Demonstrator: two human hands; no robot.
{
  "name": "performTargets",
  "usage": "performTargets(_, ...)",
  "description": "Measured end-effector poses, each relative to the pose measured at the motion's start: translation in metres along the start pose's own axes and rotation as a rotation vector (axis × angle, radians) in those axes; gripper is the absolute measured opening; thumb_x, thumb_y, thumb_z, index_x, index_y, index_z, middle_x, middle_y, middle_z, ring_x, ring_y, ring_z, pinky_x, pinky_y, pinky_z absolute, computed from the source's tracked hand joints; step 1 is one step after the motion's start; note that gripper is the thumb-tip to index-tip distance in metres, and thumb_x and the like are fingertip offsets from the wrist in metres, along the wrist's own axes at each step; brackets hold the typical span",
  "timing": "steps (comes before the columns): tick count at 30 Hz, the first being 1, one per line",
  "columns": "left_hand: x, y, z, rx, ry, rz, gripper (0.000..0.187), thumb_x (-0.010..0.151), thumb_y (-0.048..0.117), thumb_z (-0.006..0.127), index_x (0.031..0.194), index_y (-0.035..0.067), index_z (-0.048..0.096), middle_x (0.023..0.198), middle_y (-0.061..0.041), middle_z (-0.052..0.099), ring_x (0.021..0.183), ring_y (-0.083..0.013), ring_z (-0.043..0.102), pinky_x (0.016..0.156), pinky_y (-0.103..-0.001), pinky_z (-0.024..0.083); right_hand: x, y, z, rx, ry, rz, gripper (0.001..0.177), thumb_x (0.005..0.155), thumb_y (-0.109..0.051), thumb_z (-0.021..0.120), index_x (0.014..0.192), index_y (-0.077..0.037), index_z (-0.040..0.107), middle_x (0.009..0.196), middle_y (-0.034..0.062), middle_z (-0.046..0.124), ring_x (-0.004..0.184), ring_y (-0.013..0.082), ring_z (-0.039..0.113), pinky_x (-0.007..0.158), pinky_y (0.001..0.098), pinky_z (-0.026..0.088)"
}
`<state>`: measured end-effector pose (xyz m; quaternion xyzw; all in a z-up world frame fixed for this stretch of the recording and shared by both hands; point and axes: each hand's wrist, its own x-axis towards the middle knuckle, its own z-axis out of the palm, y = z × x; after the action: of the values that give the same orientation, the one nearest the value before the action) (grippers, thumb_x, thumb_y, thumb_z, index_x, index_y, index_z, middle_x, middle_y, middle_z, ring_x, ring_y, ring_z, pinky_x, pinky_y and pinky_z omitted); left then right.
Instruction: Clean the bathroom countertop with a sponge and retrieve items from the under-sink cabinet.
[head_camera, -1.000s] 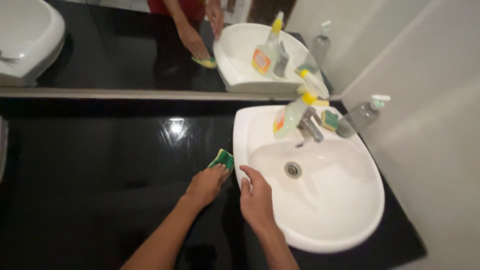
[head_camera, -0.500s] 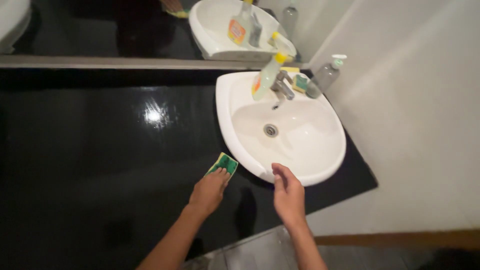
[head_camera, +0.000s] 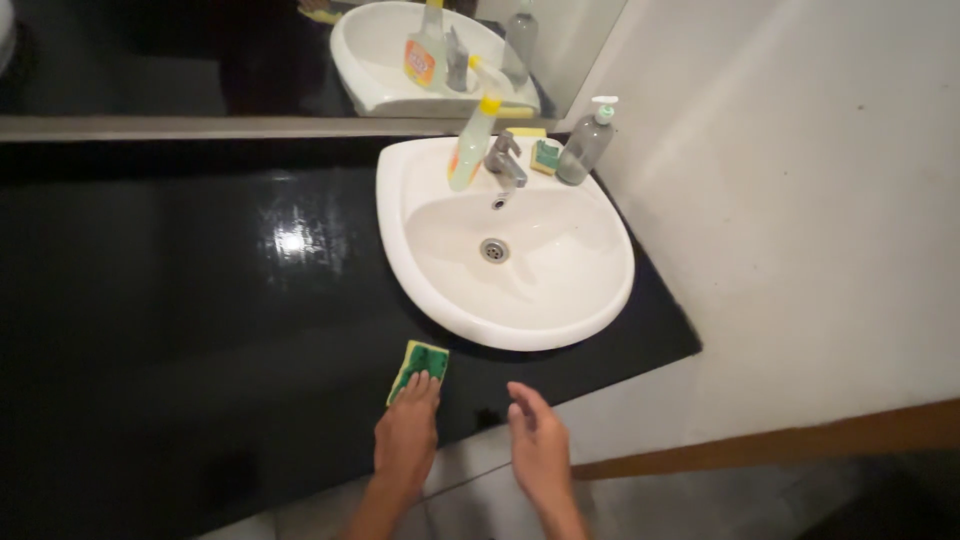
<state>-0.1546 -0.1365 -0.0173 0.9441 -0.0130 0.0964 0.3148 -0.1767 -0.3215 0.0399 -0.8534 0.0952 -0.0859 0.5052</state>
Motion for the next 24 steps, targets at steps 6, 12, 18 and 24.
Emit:
performTargets(6, -0.012, 0.053, 0.036, 0.161, 0.203, -0.110, 0.039, 0.094, 0.011, 0.054, 0.130, 0.007, 0.065, 0.140, -0.012, 0.062, 0.132, -0.0263, 0.056, 0.108, -0.039, 0.045, 0.028, 0.061, -0.026, 0.149, -0.066, 0.043, 0.034, 0.094, -0.013, 0.062, 0.126, -0.008, 0.071, 0.122, 0.0097, 0.078, 0.114, 0.0176, 0.073, 0.098, 0.0306, 0.054)
performTargets(12, -0.004, 0.108, 0.101, 0.197, 0.176, -0.168, 0.040, 0.094, 0.022, 0.061, 0.130, 0.005, 0.063, 0.141, -0.014, 0.060, 0.133, -0.0260, 0.056, 0.108, -0.037, 0.046, 0.048, 0.071, -0.077, 0.093, -0.126, 0.063, 0.033, 0.095, -0.014, 0.061, 0.127, -0.009, 0.070, 0.123, 0.0083, 0.077, 0.117, 0.0167, 0.072, 0.100, 0.0305, 0.053)
performTargets(18, 0.003, 0.142, 0.054, 0.220, -0.191, -0.168, 0.050, 0.098, 0.028, 0.060, 0.143, 0.007, 0.055, 0.153, -0.012, 0.046, 0.137, -0.0249, 0.049, 0.112, -0.040, 0.041, 0.073, 0.105, -0.096, 0.196, -0.191, 0.056, 0.037, 0.094, -0.011, 0.061, 0.130, -0.007, 0.067, 0.127, 0.0105, 0.074, 0.120, 0.0210, 0.070, 0.102, 0.0329, 0.052)
performTargets(24, 0.015, 0.097, 0.025, 0.533, -0.227, 0.305, 0.060, 0.094, 0.025, 0.057, 0.151, 0.017, 0.046, 0.163, -0.012, 0.038, 0.147, -0.0259, 0.033, 0.118, -0.044, 0.027, 0.063, 0.057, -0.105, 0.142, -0.285, -0.024, 0.035, 0.094, -0.012, 0.062, 0.128, -0.008, 0.068, 0.125, 0.0111, 0.075, 0.118, 0.0220, 0.072, 0.101, 0.0336, 0.054)
